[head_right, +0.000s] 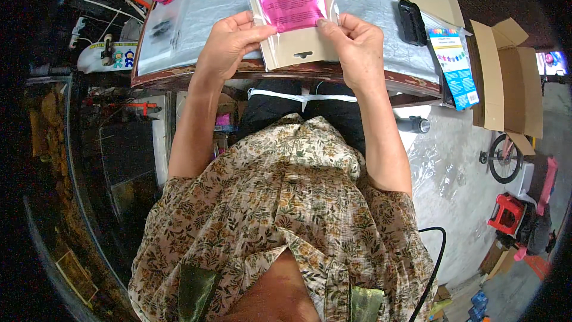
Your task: Folding colorful plastic sheets and placing them into cardboard-backed packaging envelopes.
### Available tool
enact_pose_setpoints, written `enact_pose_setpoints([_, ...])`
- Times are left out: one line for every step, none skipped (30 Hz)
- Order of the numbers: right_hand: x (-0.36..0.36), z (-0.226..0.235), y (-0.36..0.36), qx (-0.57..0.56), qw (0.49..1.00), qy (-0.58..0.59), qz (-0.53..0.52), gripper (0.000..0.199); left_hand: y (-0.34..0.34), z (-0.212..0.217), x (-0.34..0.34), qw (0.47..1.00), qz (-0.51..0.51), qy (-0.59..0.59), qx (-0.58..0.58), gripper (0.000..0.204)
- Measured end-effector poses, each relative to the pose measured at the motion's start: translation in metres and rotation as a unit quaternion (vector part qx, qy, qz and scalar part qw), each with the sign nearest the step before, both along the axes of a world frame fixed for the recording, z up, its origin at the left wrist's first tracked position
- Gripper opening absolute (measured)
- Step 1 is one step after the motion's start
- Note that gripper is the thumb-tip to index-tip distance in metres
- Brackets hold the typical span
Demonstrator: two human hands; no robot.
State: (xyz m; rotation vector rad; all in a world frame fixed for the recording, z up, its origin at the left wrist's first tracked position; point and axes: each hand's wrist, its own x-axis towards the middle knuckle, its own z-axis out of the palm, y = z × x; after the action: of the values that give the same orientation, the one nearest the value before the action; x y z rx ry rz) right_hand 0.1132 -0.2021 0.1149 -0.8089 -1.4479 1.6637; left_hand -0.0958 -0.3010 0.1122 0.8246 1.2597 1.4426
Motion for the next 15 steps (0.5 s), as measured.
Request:
enact_pose_setpoints([0.001,-0.001,0.001,0.0,1.0,0.0,-0.001,0.015,-0.001,0.003,0.001,1.0,-0.012,-0.011,0.004,0.033])
enact_pose_setpoints([0.001,-0.004,0.004,-0.029,0.999,0.03,0.005,0.014,-0.001,0.005,0.002,0.999,-0.024,-0.022,0.008,0.033])
enact_pose_setpoints([0.001,-0.007,0.007,-0.058,0.996,0.06,0.012,0.014,-0.001,0.007,0.001,0.999,-0.025,-0.022,0.008,0.033])
enact_pose_setpoints([0.0,-0.009,0.009,-0.087,0.992,0.091,0.019,0.014,-0.003,0.008,-0.001,0.999,-0.036,-0.014,0.022,0.033])
enact_pose_setpoints([0.0,-0.009,0.009,-0.087,0.992,0.091,0.018,0.014,-0.004,0.009,-0.003,0.998,-0.048,-0.006,0.037,0.033])
enact_pose_setpoints([0.001,-0.009,0.01,-0.081,0.993,0.081,0.016,0.014,-0.004,0.01,-0.004,0.997,-0.06,0.002,0.051,0.033])
enact_pose_setpoints([0.001,-0.01,0.011,-0.075,0.995,0.071,0.013,0.015,-0.002,0.009,-0.004,0.997,-0.062,0.002,0.052,0.033])
enact_pose_setpoints([0.002,-0.009,0.012,-0.068,0.996,0.061,0.011,0.015,0.0,0.008,-0.004,0.998,-0.053,-0.002,0.042,0.033])
enact_pose_setpoints([0.003,-0.007,0.013,-0.068,0.996,0.062,0.012,0.015,0.001,0.008,-0.005,0.999,-0.041,-0.004,0.032,0.034])
enact_pose_setpoints([0.004,-0.001,0.014,-0.026,1.0,0.003,0.0,0.017,0.002,0.008,-0.007,0.999,-0.03,-0.007,0.022,0.034])
enact_pose_setpoints([0.005,0.006,0.015,0.016,0.998,-0.056,-0.011,0.019,0.004,0.008,-0.01,0.999,-0.028,-0.006,0.023,0.034])
enact_pose_setpoints([0.005,0.012,0.016,0.059,0.991,-0.114,-0.023,0.021,0.007,0.008,-0.016,0.999,-0.017,-0.023,0.023,0.035])
enact_pose_setpoints([0.003,0.02,0.018,0.06,0.992,-0.113,-0.021,0.021,0.009,0.009,-0.021,0.999,-0.006,-0.039,0.024,0.035])
enact_pose_setpoints([0.0,0.027,0.023,0.044,0.995,-0.087,0.008,0.023,0.012,0.009,-0.023,0.998,0.003,-0.057,0.024,0.036])
enact_pose_setpoints([-0.003,0.034,0.029,0.029,0.997,-0.061,0.038,0.026,0.013,0.009,-0.023,0.998,0.004,-0.058,0.026,0.036])
